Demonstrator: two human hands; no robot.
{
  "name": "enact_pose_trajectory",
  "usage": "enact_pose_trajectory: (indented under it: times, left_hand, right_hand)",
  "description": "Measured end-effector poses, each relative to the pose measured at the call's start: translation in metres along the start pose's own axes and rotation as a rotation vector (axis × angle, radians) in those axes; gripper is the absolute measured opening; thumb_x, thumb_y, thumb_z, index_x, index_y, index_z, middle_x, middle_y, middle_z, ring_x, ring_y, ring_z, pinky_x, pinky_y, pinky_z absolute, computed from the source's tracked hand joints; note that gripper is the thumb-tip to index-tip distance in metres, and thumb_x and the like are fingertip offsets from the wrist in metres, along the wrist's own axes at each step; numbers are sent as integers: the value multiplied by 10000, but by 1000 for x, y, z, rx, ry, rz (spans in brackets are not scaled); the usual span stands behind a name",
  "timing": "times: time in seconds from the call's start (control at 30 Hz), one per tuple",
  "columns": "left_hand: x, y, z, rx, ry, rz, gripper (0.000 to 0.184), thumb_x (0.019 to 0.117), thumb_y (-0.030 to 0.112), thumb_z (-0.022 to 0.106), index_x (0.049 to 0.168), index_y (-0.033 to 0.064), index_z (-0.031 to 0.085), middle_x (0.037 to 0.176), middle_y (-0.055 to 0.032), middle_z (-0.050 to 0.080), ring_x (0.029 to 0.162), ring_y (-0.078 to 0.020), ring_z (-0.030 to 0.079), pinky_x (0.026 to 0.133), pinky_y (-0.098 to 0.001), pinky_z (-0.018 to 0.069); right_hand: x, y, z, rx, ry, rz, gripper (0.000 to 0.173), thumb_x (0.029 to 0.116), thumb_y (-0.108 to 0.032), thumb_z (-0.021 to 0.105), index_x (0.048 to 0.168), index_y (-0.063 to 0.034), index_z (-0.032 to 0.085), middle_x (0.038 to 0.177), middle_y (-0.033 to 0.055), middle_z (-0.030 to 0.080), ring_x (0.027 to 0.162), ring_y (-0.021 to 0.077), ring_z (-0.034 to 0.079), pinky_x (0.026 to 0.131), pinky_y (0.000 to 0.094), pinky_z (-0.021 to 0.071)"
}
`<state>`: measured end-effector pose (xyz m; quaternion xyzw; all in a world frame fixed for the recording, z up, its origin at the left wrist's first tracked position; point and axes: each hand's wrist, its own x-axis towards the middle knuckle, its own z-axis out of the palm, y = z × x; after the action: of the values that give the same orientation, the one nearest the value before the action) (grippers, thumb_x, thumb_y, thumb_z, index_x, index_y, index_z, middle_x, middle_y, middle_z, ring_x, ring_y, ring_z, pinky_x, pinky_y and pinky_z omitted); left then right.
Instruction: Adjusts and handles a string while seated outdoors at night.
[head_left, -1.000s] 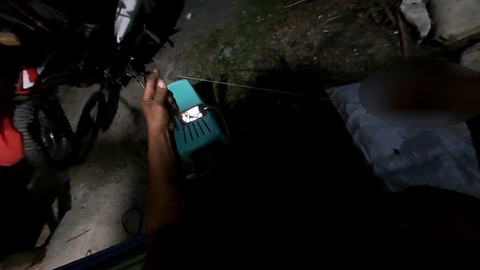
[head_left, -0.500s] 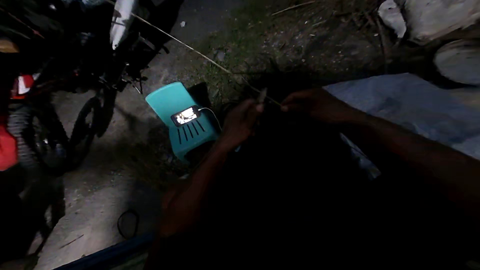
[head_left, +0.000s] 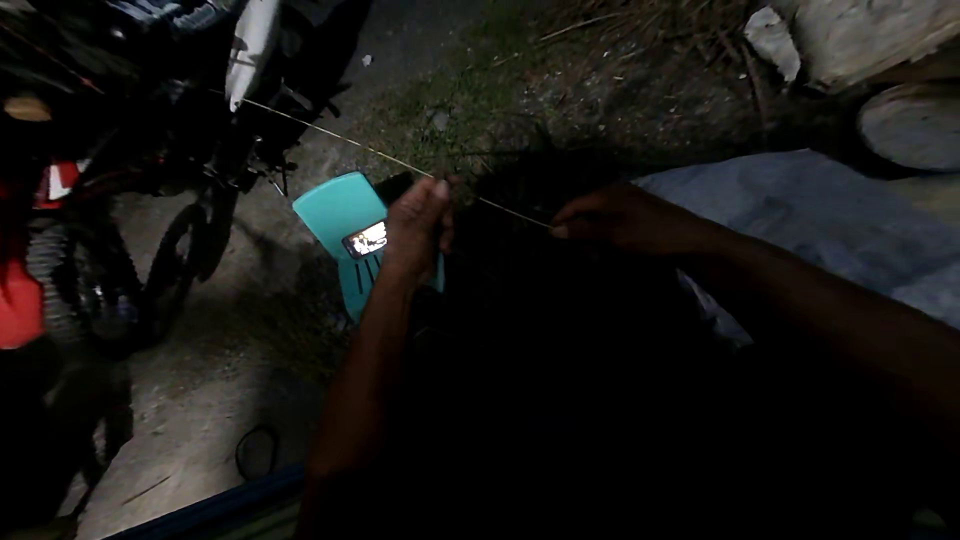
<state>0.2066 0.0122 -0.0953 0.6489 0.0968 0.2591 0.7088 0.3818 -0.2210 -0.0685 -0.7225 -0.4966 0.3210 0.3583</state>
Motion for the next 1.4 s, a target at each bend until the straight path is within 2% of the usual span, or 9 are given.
enact_pose_trajectory:
  times: [0.2,0.43,0.63,0.83,0.97,1.07,1.23,1.3,1.4]
  left_hand:
    - [15,26,-53,-69,296,134,252,1125,260,314,1168,188,552,620,112,504,439,-21,461,427,-180,456]
    - [7,-16,29,46,-127,-113,247,1080,147,453,1267,74,597,692,63,550,486,-9,487,434,-156,447]
    - [31,4,-26,-30,79,50,200,1104,228,381,1177,166,556,605,110,490,439,-23,465,436,-187,478]
    - [19,-8,10,30,-87,-111,239,1082,198,450,1257,114,588,661,68,508,453,-15,453,403,-160,427]
    - [36,0,-30,-41,86,-22,239,1103,217,368,1208,147,570,614,105,500,445,-17,458,433,-175,451]
    - [35,6,-33,-108,122,28,214,1111,240,363,1210,178,543,604,100,498,427,-23,457,413,-181,457]
    - [11,-16,22,-39,-143,-180,276,1079,200,463,1324,130,569,660,41,510,449,-30,464,402,-162,433]
    - [17,-15,14,-26,-139,-169,261,1079,181,436,1293,128,575,654,75,523,459,-13,472,420,-159,442]
    - [29,2,-24,-71,7,-30,232,1093,219,381,1248,186,550,618,119,523,450,-2,472,435,-167,457]
  right_hand:
    - [1,14,-18,-38,-28,21,235,1070,-194,536,1116,-75,734,714,35,641,540,89,573,513,266,518]
    - [20,3,-8,-61,-52,-83,280,1087,-213,495,1178,-61,713,723,22,631,572,76,576,559,269,530]
    - [18,12,-25,-130,-51,-94,267,1086,-196,492,1131,-75,725,712,8,620,560,60,548,543,251,502]
    - [29,9,-19,-126,73,-43,185,1043,-188,596,1111,-79,728,812,43,673,607,98,593,585,290,538]
    - [25,18,-26,-169,55,-49,174,1041,-178,596,1106,-86,729,900,39,691,702,100,621,666,307,549]
    - [23,21,-28,-125,75,-38,185,1048,-198,587,1102,-100,734,780,18,669,588,74,587,557,270,528]
    - [24,11,-20,-69,21,-65,242,1073,-204,531,1121,-78,732,732,9,650,557,48,577,535,234,526]
    - [21,11,-22,-112,-18,-67,262,1085,-203,500,1143,-71,719,731,12,644,564,53,581,550,247,534]
    - [13,13,-29,-162,-22,-69,249,1081,-184,505,1114,-65,721,750,12,640,592,56,570,582,256,525]
